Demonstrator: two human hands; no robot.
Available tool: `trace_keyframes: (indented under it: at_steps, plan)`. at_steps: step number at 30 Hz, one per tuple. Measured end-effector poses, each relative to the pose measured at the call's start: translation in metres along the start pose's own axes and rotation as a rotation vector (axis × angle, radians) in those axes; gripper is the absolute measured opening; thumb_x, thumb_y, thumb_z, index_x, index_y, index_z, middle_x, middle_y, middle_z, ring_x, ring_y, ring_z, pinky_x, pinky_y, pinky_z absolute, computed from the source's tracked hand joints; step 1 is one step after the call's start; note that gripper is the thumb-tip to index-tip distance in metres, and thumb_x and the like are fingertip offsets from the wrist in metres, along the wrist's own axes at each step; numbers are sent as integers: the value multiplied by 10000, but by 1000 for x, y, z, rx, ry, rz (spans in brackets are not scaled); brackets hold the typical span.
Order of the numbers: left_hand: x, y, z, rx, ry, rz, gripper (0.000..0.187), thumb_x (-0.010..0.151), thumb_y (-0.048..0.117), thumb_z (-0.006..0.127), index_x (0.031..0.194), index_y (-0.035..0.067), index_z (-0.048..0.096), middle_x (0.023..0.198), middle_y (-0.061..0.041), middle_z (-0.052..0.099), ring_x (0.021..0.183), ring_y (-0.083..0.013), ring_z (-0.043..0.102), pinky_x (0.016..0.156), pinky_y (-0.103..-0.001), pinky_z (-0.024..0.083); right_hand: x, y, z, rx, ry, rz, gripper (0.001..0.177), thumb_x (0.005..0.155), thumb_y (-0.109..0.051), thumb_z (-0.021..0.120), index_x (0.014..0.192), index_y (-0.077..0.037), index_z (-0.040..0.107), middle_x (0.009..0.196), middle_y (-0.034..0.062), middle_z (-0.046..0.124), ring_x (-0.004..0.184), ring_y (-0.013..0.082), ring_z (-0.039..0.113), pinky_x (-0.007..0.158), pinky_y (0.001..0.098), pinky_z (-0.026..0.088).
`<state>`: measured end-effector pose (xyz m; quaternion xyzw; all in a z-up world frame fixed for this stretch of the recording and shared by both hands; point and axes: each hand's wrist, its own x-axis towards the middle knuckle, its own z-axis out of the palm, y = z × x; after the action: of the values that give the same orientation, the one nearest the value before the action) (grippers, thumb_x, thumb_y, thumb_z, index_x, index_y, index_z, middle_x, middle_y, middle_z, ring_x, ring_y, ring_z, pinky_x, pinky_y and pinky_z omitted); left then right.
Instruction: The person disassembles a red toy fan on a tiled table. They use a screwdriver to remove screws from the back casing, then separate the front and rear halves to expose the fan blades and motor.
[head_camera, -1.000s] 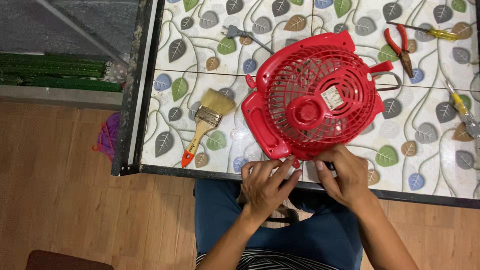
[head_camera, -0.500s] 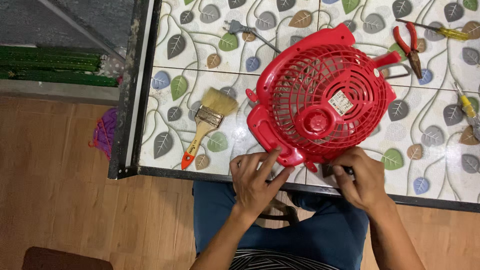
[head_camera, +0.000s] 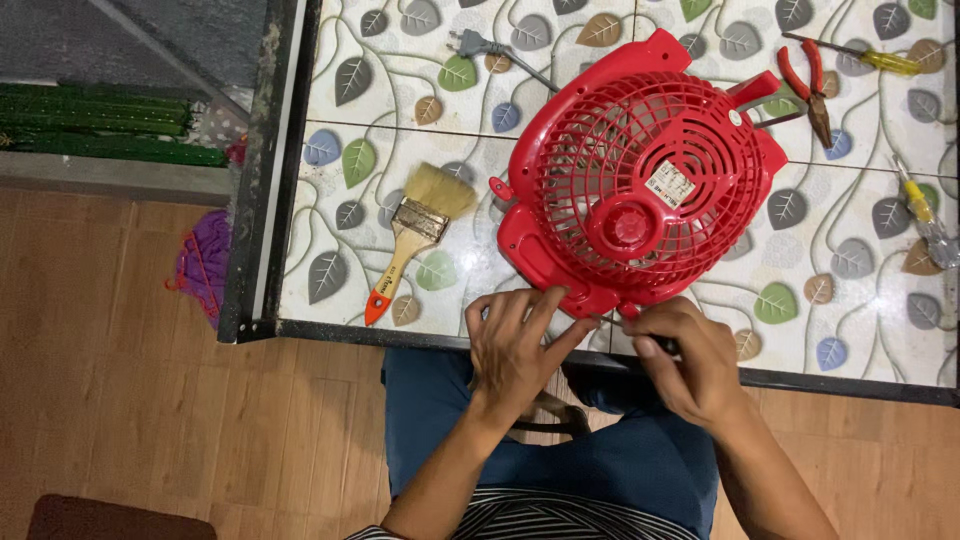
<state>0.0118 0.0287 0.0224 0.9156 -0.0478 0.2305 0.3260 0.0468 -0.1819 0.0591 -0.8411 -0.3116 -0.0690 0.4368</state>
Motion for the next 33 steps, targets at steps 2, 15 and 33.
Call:
trace_keyframes:
  at_steps: [2, 15, 33]
  plan:
    - [0, 0, -3, 4, -9, 11, 461, 858, 424, 833, 1181, 120, 706, 941, 5, 655, 915, -183, 610, 924, -400, 385, 9, -6, 4, -22, -29, -5, 123, 915, -27, 664, 1032, -23, 627, 932, 111, 700, 703, 233, 686, 627, 327, 528]
    - [-1, -2, -10, -38, -47, 19, 479, 846, 302, 837, 1255, 104, 686, 1016, -16, 657, 989, -195, 622, 965, -401, 386, 34, -21, 15, -245, -111, -96, 106, 903, -100, 714, 980, -59, 655, 829, 82, 638, 676, 252, 654, 558, 368, 503]
    - [-4, -5, -2, -15, -32, 14, 482, 841, 350, 845, 1236, 116, 699, 955, -4, 646, 922, -187, 607, 920, -400, 387, 52, -35, -3, -249, -331, -96, 170, 827, -87, 673, 994, -93, 641, 852, 64, 610, 654, 265, 635, 520, 383, 486]
